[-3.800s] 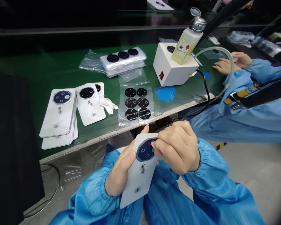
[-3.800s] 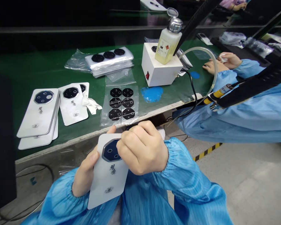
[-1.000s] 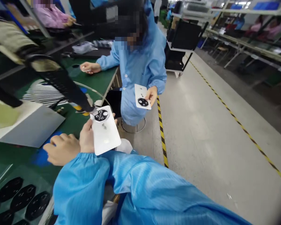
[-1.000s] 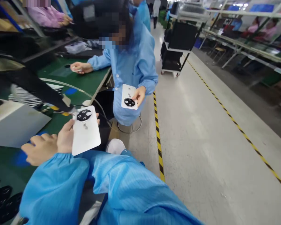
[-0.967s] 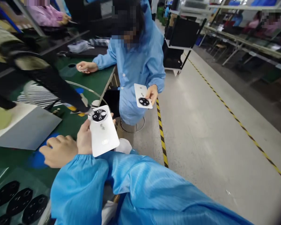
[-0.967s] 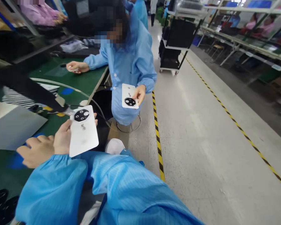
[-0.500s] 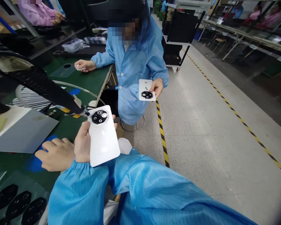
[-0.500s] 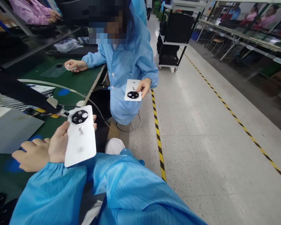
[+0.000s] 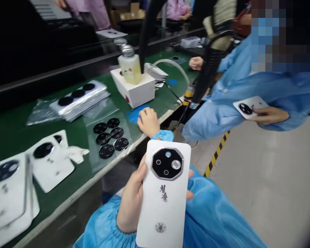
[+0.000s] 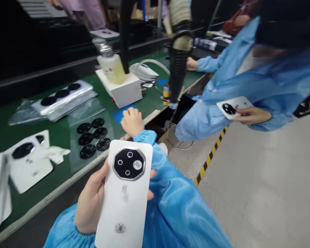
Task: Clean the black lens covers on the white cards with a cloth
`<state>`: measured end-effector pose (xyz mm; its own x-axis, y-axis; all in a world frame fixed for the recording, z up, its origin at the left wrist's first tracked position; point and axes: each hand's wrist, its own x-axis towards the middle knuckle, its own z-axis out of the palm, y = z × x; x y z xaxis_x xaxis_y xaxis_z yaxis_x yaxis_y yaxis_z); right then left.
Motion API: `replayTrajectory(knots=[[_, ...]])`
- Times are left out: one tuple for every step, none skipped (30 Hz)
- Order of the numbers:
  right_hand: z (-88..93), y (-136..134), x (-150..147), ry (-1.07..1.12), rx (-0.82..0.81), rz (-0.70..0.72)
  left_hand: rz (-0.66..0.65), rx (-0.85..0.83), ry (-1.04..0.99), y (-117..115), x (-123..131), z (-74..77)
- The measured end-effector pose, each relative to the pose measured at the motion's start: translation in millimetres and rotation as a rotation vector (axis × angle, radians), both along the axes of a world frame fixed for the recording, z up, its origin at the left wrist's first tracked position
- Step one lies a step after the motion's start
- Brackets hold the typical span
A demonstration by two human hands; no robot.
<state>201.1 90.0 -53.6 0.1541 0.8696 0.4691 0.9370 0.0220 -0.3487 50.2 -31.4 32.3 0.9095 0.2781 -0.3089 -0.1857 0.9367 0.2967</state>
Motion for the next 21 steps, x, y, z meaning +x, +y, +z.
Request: replayTrajectory(knots=[[-7.3,6.5,-4.2,0.005,-0.017,-0.016,0.038,0.013,-0.003,-3.7,-9.6,0.8],[-13.0,10.5,-6.3,0.008,-0.029,-0.035,0.077,0.015,-0.001,-7.4,-18.0,1.2],[-17.1,12.6,-6.7,0.010,-0.037,-0.048,0.110,0.007,0.006,-11.1,-25.1,1.4],[-19.8,13.5,-6.0,0.013,-0.038,-0.049,0.141,-0.006,0.016,-14.5,-31.1,1.4],[-21.2,13.6,-4.7,0.016,-0.039,-0.049,0.168,-0.019,0.028,-17.4,-35.8,1.3],[-21.6,13.4,-3.5,0.018,-0.039,-0.046,0.191,-0.030,0.040,-19.7,-39.7,1.2],[-21.6,13.1,-2.5,0.020,-0.039,-0.044,0.211,-0.038,0.049,-21.3,-42.7,1.0],[-21.3,12.9,-2.1,0.020,-0.039,-0.043,0.226,-0.045,0.052,-22.3,-45.0,0.8],[-20.9,12.8,-2.1,0.019,-0.039,-0.042,0.235,-0.047,0.049,-22.6,-46.7,0.5],[-20.7,12.9,-2.4,0.017,-0.039,-0.043,0.240,-0.045,0.037,-22.4,-47.9,0.1],[-20.7,13.0,-2.9,0.014,-0.038,-0.044,0.241,-0.039,0.016,-22.0,-48.6,-0.4],[-20.9,13.1,-3.4,0.012,-0.038,-0.046,0.244,-0.027,-0.014,-21.3,-48.9,-0.9],[-21.2,13.3,-3.8,0.010,-0.037,-0.047,0.245,-0.017,-0.051,-20.6,-48.9,-1.4],[-21.5,13.4,-4.0,0.009,-0.036,-0.049,0.248,-0.009,-0.089,-19.9,-48.7,-2.0],[-21.8,13.5,-4.1,0.009,-0.035,-0.051,0.251,-0.005,-0.122,-19.3,-48.4,-2.5],[-22.1,13.5,-4.0,0.010,-0.033,-0.052,0.254,-0.006,-0.147,-18.8,-48.1,-3.1],[-22.2,13.5,-3.8,0.011,-0.032,-0.053,0.254,-0.008,-0.162,-18.4,-48.0,-3.5],[-22.4,13.5,-3.6,0.012,-0.031,-0.053,0.250,-0.010,-0.168,-18.1,-48.0,-3.9],[-22.5,13.5,-3.4,0.013,-0.030,-0.053,0.247,-0.015,-0.169,-17.9,-48.2,-4.2],[-22.6,13.6,-3.2,0.014,-0.029,-0.052,0.243,-0.024,-0.171,-17.8,-48.5,-4.4],[-22.7,13.7,-3.1,0.015,-0.029,-0.051,0.240,-0.040,-0.173,-17.7,-48.8,-4.4]])
